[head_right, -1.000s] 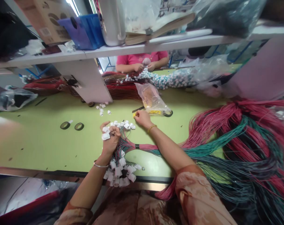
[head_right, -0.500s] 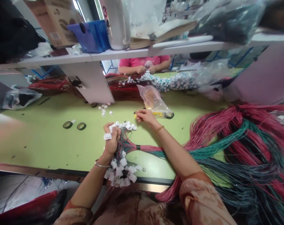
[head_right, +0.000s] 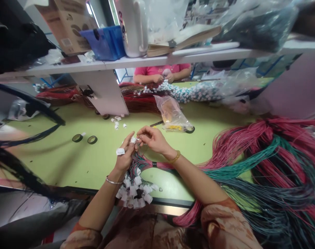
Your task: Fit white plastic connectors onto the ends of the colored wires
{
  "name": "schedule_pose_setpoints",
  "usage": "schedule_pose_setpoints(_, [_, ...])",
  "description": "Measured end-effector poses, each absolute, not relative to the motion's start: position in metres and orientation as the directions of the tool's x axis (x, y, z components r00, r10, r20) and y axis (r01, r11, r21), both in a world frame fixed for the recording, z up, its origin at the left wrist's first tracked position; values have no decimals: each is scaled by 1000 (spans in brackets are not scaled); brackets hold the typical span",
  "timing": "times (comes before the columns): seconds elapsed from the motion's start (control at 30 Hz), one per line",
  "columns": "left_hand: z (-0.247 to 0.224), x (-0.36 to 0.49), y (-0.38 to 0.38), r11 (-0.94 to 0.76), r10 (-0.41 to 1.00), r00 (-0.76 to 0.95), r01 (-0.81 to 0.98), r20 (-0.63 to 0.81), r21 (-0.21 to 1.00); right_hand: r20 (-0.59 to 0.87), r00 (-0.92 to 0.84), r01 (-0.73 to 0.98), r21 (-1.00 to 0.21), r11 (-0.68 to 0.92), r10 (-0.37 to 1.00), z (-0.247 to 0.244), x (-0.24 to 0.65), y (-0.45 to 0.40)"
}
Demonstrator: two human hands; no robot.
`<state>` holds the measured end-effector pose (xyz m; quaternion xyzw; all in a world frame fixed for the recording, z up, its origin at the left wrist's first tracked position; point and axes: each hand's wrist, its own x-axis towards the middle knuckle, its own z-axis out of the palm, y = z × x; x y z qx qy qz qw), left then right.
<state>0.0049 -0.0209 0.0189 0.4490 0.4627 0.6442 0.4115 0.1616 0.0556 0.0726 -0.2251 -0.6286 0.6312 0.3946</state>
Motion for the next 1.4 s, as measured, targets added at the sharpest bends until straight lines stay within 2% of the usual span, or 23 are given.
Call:
schedule_pose_setpoints(0.1, [26, 7, -22, -242, 951, -234, -163, 201, 956, 378, -529, -90, -915, 393, 760, 77, 159, 47])
schedule_pose_setpoints(0.17, [31, 9, -23, -256, 945, -249, -157, 213, 954, 508, -491, 17, -807, 591, 708, 79, 159, 43])
schedule_pose_setpoints(0.23, [34, 9, -24, -266, 942, -250, -148, 224, 952, 593, -483, 75, -706, 705, 645, 79, 158, 40])
schedule_pose_setpoints(0.3, [33, 8, -24, -274, 941, -245, -146, 233, 951, 622, -486, 84, -666, 741, 614, 79, 158, 38])
schedule_pose_setpoints(0.6, [22, 3, -20, -318, 923, -247, -65, 294, 946, 592, -512, 107, -675, 730, 623, 78, 156, 33])
schedule_pose_setpoints(0.77, [23, 3, -21, -345, 907, -264, -14, 329, 939, 593, -535, 182, -615, 767, 602, 78, 157, 34])
schedule_pose_setpoints(1.0, [18, 3, -19, -324, 873, -393, -29, 288, 946, 575, -574, 261, -545, 797, 582, 68, 146, 16])
schedule_pose_setpoints(1.1, [19, 1, -20, -311, 860, -425, 3, 282, 950, 615, -567, 216, -531, 819, 548, 62, 139, 10])
schedule_pose_setpoints(1.17, [22, -1, -20, -291, 863, -410, 73, 295, 954, 592, -535, 172, -621, 764, 602, 57, 140, 21])
schedule_pose_setpoints(1.27, [24, -1, -20, -277, 848, -404, 215, 343, 937, 467, -412, 206, -789, 579, 782, 44, 151, 64])
schedule_pose_setpoints(1.33, [26, 0, -20, -265, 826, -449, 224, 341, 938, 381, -294, 379, -796, 473, 877, 32, 164, 99])
schedule_pose_setpoints(1.4, [27, 2, -19, -251, 829, -488, 112, 273, 962, 261, -252, 590, -722, 362, 932, 19, 175, 129])
